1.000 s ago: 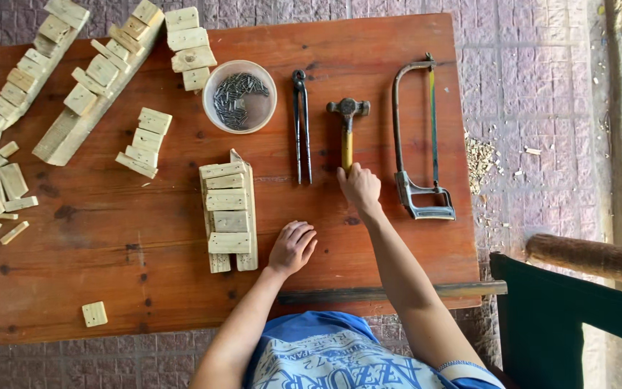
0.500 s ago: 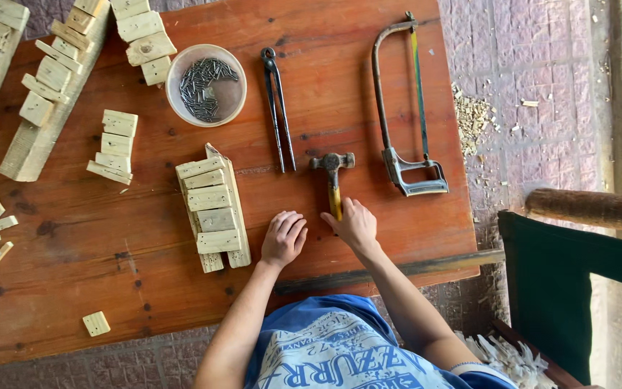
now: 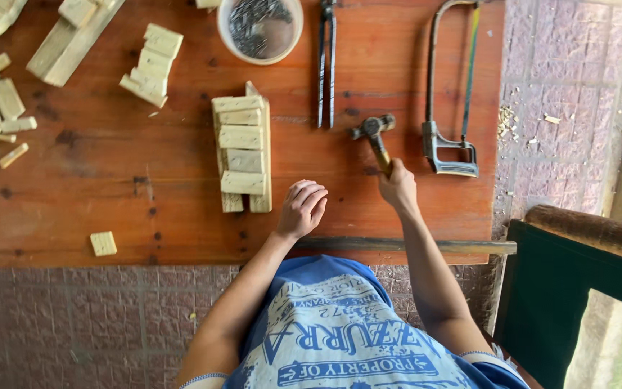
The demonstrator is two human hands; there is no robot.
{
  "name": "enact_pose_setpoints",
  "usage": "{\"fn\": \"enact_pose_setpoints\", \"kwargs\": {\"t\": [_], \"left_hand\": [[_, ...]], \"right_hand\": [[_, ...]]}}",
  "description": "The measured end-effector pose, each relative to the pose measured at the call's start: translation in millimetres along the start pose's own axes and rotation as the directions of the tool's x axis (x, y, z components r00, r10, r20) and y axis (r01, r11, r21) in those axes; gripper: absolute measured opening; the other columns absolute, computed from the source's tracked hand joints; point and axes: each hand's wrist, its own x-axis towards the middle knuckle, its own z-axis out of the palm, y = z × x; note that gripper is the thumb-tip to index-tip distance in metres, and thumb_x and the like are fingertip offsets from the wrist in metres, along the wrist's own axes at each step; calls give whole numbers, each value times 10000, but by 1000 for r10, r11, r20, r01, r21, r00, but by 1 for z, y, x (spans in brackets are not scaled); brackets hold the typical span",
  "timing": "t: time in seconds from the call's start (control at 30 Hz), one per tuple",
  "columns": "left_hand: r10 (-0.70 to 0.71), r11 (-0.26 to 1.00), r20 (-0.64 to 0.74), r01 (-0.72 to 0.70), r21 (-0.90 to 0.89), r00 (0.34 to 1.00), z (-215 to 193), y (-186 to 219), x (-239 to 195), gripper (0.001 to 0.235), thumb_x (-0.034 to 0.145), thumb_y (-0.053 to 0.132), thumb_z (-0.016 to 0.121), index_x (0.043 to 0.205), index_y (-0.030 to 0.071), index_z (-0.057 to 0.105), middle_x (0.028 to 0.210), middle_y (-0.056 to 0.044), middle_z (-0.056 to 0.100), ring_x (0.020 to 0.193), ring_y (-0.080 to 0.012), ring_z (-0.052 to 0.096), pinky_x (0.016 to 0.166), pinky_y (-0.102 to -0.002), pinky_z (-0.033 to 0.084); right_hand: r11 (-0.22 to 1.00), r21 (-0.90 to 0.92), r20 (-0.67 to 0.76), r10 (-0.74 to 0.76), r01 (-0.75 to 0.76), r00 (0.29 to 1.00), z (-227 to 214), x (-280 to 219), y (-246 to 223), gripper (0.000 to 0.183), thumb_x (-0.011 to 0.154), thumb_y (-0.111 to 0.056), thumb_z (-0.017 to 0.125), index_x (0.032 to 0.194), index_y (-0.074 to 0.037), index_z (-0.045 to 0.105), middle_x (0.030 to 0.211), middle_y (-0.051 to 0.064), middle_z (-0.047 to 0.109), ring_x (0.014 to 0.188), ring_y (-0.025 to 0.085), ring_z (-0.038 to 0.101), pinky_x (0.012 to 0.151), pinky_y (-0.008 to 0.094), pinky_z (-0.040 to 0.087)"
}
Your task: The person assembles small wooden blocks into a vertical stack on a wooden table. They pick up nails from a container, place them into pre-drilled holes in the blocks, and hammer them in to secure the pieces together. The person repeats this process, adding more blocks and nails to build the structure.
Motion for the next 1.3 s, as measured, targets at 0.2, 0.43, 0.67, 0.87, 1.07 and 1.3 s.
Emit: {"fn": "enact_pose_setpoints", "kwargs": {"t": [0.2,0.43,0.67,0.87,1.07,1.3], "left_hand": [[8,999,-106,-3,48,994,-57,-17,-28,136,942,187,696,1053,161,771,1051,-12,723,1059,-221,684,1020,-399,521],[-66,994,-116,75,80,991,-126,-56,-54,189,973,204,659,1129,122,728,1132,-72,686,1149,-263,627,1036,-429,480],[-25,960,51,9,281,998,-142,-111,-66,627,1016,509,584,1424,33,592,1550,-193,498,1493,-384,390,1226,-573,242],[30,940,218,-102,327,975,-142,-130,-75,818,999,627,568,1524,5,481,1637,-231,378,1549,-397,280,1234,-633,143],[24,924,213,-104,368,977,-131,-138,-85,863,955,640,612,1563,53,435,1672,-182,331,1573,-361,234,1244,-646,139],[23,913,219,-110,394,975,-133,-136,-82,880,920,633,648,1552,53,450,1664,-178,345,1565,-353,253,1242,-647,157]], "right_hand": [[989,-145,-47,36,-43,998,-2,-17,-52,489,897,-443,729,1075,-29,540,943,291,695,902,529,717,748,643,588],[915,403,-63,33,-4,997,26,-123,-105,335,843,-291,805,727,-41,614,446,109,547,306,193,542,229,336,414],[752,656,29,-116,69,993,64,-197,-164,264,932,-198,781,797,-59,602,487,109,565,384,189,592,299,300,472],[801,531,-141,-240,278,960,125,-199,-165,266,846,-88,777,1088,-10,703,596,186,606,483,248,625,428,374,460],[741,633,-36,-262,225,964,114,-199,-176,209,896,-27,648,1096,35,646,550,196,613,355,222,587,271,316,479],[830,468,-47,-319,303,947,132,-186,-161,196,831,-83,681,1013,-15,659,512,163,545,402,250,578,347,376,380]]}}
